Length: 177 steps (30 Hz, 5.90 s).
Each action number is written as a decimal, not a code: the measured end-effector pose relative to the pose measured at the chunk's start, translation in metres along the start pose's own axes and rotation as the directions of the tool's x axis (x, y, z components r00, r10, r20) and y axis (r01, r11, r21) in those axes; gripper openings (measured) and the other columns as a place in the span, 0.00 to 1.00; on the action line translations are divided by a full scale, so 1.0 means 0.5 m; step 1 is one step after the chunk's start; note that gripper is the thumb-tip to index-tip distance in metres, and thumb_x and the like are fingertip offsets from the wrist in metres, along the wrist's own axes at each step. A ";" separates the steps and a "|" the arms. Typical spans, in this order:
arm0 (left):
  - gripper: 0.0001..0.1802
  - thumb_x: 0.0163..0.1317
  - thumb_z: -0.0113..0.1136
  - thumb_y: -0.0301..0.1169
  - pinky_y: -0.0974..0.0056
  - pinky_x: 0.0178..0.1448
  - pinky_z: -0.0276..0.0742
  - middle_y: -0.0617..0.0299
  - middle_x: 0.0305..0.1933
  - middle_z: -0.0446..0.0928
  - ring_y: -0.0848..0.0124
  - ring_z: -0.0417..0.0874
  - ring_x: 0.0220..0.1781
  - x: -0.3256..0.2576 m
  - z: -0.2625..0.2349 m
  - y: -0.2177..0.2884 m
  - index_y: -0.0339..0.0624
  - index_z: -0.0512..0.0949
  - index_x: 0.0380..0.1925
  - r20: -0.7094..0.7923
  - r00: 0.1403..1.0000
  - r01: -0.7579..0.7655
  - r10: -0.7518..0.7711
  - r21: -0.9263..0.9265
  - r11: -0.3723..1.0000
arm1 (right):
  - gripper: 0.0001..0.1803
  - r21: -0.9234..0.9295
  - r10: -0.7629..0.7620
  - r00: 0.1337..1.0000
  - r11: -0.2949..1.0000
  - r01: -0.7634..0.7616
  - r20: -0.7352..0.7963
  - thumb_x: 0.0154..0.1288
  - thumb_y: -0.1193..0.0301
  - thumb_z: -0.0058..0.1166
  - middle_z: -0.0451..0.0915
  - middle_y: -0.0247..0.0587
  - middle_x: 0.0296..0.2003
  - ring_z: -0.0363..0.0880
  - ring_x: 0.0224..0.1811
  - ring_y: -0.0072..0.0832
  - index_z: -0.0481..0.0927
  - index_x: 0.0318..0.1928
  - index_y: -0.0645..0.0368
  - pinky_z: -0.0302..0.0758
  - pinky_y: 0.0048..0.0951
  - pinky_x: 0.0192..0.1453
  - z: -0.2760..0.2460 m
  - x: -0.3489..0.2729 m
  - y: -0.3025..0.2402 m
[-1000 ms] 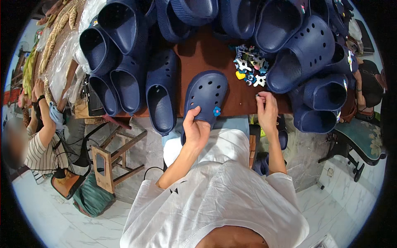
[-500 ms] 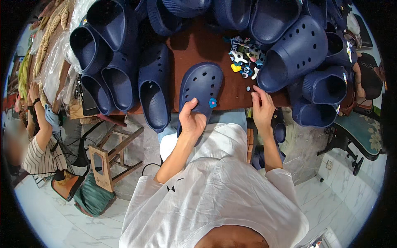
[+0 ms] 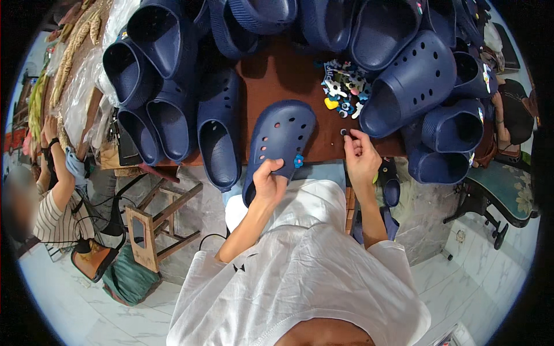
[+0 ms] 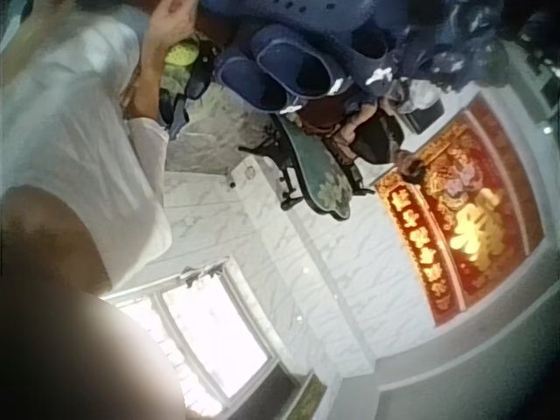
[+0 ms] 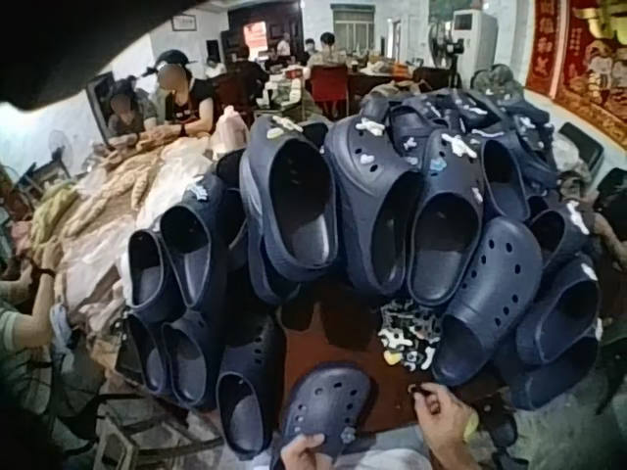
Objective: Applying decorative charms and labels to rubber clogs at an assembly station.
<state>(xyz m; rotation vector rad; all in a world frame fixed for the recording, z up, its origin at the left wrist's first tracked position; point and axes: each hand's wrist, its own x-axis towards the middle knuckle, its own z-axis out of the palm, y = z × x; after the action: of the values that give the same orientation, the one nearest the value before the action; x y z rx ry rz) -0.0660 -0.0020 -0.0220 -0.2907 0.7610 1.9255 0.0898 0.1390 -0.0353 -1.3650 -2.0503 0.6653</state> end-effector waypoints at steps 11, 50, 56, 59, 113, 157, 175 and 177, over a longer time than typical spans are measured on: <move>0.15 0.52 0.54 0.23 0.58 0.56 0.73 0.57 0.44 0.78 0.63 0.79 0.47 -0.015 -0.011 -0.015 0.35 0.74 0.42 -0.049 0.999 0.017 -0.014 0.058 0.998 | 0.11 -0.124 -0.068 0.989 0.989 0.084 0.132 0.60 0.69 0.61 0.77 0.38 0.30 0.79 0.31 0.40 0.79 0.44 0.53 0.74 0.39 0.32 0.023 0.016 -0.001; 0.08 0.53 0.61 0.28 0.67 0.37 0.70 0.65 0.33 0.72 0.73 0.71 0.33 -0.071 0.047 -0.049 0.38 0.75 0.32 0.131 0.982 -0.189 0.137 0.739 0.647 | 0.07 0.398 -0.393 0.918 0.834 0.383 -0.058 0.51 0.80 0.67 0.82 0.41 0.33 0.82 0.35 0.31 0.83 0.32 0.62 0.78 0.28 0.39 0.033 0.029 -0.105; 0.07 0.52 0.61 0.28 0.67 0.37 0.70 0.65 0.32 0.72 0.73 0.72 0.33 -0.067 0.029 -0.047 0.38 0.76 0.30 0.181 0.974 -0.228 0.139 0.760 0.609 | 0.08 0.520 -0.396 0.912 0.805 0.287 0.109 0.51 0.80 0.66 0.82 0.41 0.33 0.81 0.36 0.29 0.85 0.35 0.62 0.77 0.26 0.40 0.013 0.044 -0.095; 0.07 0.52 0.61 0.28 0.67 0.37 0.70 0.65 0.32 0.72 0.73 0.72 0.33 -0.070 0.035 -0.039 0.38 0.76 0.30 0.163 0.981 -0.192 0.104 0.744 0.640 | 0.09 0.485 -0.380 0.900 0.841 0.240 0.213 0.53 0.80 0.64 0.81 0.40 0.34 0.81 0.37 0.28 0.86 0.37 0.62 0.76 0.25 0.41 0.003 0.051 -0.100; 0.28 0.46 0.52 0.20 0.58 0.58 0.73 0.54 0.51 0.77 0.62 0.78 0.52 -0.098 0.008 -0.018 0.33 0.71 0.53 0.049 0.981 0.162 -0.187 0.318 0.934 | 0.32 0.603 -0.197 0.732 0.720 -0.343 0.652 0.64 0.72 0.59 0.68 0.45 0.60 0.68 0.62 0.29 0.63 0.66 0.64 0.66 0.30 0.65 -0.047 0.048 -0.088; 0.24 0.65 0.55 0.45 0.57 0.64 0.69 0.58 0.56 0.77 0.64 0.76 0.58 -0.014 0.059 0.037 0.42 0.73 0.54 -0.231 0.971 0.078 -0.067 0.039 0.996 | 0.11 0.084 -0.348 0.875 0.937 0.340 0.336 0.61 0.73 0.58 0.77 0.46 0.38 0.79 0.40 0.44 0.79 0.44 0.60 0.74 0.38 0.44 0.038 0.086 -0.031; 0.23 0.64 0.55 0.43 0.56 0.63 0.70 0.55 0.55 0.77 0.62 0.77 0.56 -0.002 0.048 0.035 0.39 0.72 0.54 -0.235 0.969 0.082 -0.072 0.032 0.996 | 0.10 0.144 -0.106 0.942 0.988 0.063 0.318 0.71 0.74 0.46 0.79 0.46 0.36 0.82 0.34 0.35 0.78 0.48 0.60 0.77 0.33 0.38 -0.001 0.082 -0.017; 0.23 0.64 0.56 0.43 0.56 0.63 0.70 0.55 0.55 0.77 0.63 0.77 0.56 -0.005 0.050 0.036 0.40 0.72 0.53 -0.214 0.974 0.083 -0.076 0.027 0.996 | 0.10 0.140 -0.118 0.944 0.987 0.077 0.308 0.70 0.74 0.47 0.79 0.46 0.36 0.82 0.34 0.37 0.78 0.48 0.59 0.77 0.34 0.39 0.003 0.085 -0.021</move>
<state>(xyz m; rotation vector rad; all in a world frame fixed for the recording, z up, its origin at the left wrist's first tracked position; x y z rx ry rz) -0.0777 0.0063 0.0055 -0.5041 0.9102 1.8214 0.0692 0.1749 -0.0210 -1.1339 -2.2621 1.0054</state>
